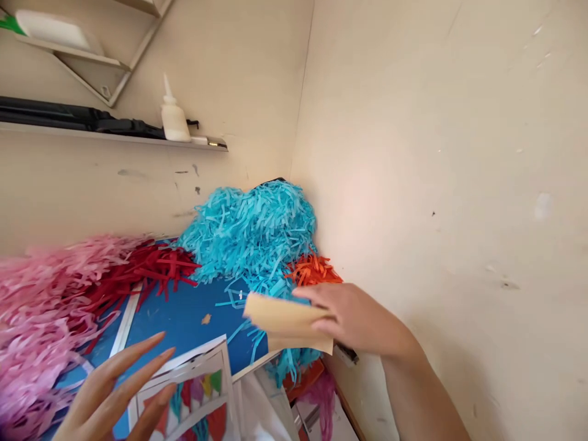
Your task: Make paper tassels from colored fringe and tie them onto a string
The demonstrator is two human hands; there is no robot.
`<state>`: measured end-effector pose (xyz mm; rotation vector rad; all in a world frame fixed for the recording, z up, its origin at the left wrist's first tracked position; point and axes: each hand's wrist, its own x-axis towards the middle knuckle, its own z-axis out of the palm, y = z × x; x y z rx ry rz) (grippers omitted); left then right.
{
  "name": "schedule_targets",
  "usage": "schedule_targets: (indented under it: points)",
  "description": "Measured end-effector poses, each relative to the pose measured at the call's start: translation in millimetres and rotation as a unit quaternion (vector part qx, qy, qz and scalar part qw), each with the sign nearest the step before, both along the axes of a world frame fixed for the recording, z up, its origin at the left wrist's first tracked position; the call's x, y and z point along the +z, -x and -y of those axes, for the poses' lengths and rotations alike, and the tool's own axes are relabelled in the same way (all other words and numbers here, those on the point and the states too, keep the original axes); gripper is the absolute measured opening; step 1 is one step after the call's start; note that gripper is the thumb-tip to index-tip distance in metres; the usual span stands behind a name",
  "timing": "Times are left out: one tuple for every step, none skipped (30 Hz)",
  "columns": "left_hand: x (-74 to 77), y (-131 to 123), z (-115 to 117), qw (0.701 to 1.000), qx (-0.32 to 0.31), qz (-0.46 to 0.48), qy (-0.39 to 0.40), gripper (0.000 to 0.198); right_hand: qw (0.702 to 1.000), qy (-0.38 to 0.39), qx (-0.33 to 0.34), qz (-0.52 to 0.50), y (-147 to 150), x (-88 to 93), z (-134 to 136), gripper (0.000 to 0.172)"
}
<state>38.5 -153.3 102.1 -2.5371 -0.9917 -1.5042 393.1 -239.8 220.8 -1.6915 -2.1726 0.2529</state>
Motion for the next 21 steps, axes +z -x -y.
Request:
schedule_targets:
  points:
    - [17.5, -12, 10, 0.999, -0.037, -0.017, -0.009, 0.036, 0.999, 0.009, 0.034, 0.007, 16, 7.5, 8, 0.049]
    - [33.3, -25, 18, 0.997, -0.063, -0.026, -0.022, 0.038, 0.998, 0.017, 0.064, 0.008, 30, 12.3, 14, 0.049]
    - [46.6, -36, 25, 0.995, -0.087, -0.037, -0.037, 0.042, 0.996, 0.025, 0.085, -0.001, 42, 14.7, 17, 0.049]
    - [56.8, -47, 31, 0.991, -0.115, -0.047, -0.052, 0.046, 0.994, 0.036, 0.099, -0.018, 52, 15.1, 19, 0.050]
    - [63.7, -56, 36, 0.988, -0.139, -0.052, -0.049, 0.046, 0.993, 0.048, 0.105, -0.039, 58, 14.0, 20, 0.051]
    - [67.2, -63, 38, 0.985, -0.160, -0.056, -0.022, 0.039, 0.991, 0.058, 0.104, -0.061, 62, 11.9, 20, 0.053]
    - [67.9, -69, 40, 0.982, -0.178, -0.057, 0.026, 0.028, 0.990, 0.067, 0.094, -0.086, 64, 9.1, 21, 0.053]
    - [66.3, -73, 40, 0.976, -0.189, -0.055, 0.094, 0.019, 0.988, 0.072, 0.078, -0.110, 63, 5.9, 21, 0.053]
    - [63.1, -76, 40, 0.965, -0.194, -0.050, 0.170, 0.018, 0.987, 0.073, 0.061, -0.133, 62, 2.3, 21, 0.051]
    - [59.2, -78, 39, 0.950, -0.194, -0.045, 0.242, 0.022, 0.984, 0.071, 0.044, -0.155, 60, -1.5, 21, 0.048]
    - [55.3, -78, 39, 0.933, -0.193, -0.039, 0.301, 0.025, 0.981, 0.069, 0.030, -0.177, 58, -5.5, 21, 0.044]
    - [51.8, -79, 38, 0.918, -0.193, -0.030, 0.345, 0.027, 0.979, 0.068, 0.020, -0.194, 57, -9.7, 21, 0.040]
    - [49.2, -79, 38, 0.906, -0.196, -0.022, 0.375, 0.026, 0.976, 0.067, 0.014, -0.205, 57, -13.8, 20, 0.036]
    - [47.5, -79, 38, 0.895, -0.205, -0.021, 0.395, 0.026, 0.975, 0.066, 0.011, -0.213, 58, -17.8, 19, 0.034]
    - [46.6, -79, 38, 0.886, -0.220, -0.024, 0.408, 0.026, 0.974, 0.065, 0.012, -0.216, 59, -21.5, 18, 0.031]
    - [46.4, -79, 37, 0.877, -0.235, -0.026, 0.418, 0.027, 0.975, 0.061, 0.015, -0.214, 61, -25.0, 16, 0.028]
    - [46.5, -79, 37, 0.867, -0.248, -0.027, 0.430, 0.028, 0.976, 0.054, 0.024, -0.207, 62, -28.1, 14, 0.024]
    - [46.6, -79, 36, 0.856, -0.261, -0.027, 0.445, 0.030, 0.978, 0.038, 0.039, -0.199, 64, -30.9, 12, 0.019]
    - [46.5, -78, 36, 0.845, -0.270, -0.024, 0.461, 0.032, 0.980, 0.014, 0.062, -0.189, 66, -33.5, 9, 0.014]
    - [45.9, -78, 35, 0.834, -0.275, -0.018, 0.479, 0.035, 0.981, -0.021, 0.090, -0.173, 67, -35.8, 7, 0.010]
    - [44.8, -77, 33, 0.824, -0.277, -0.012, 0.494, 0.036, 0.979, -0.065, 0.119, -0.151, 68, -37.8, 5, 0.009]
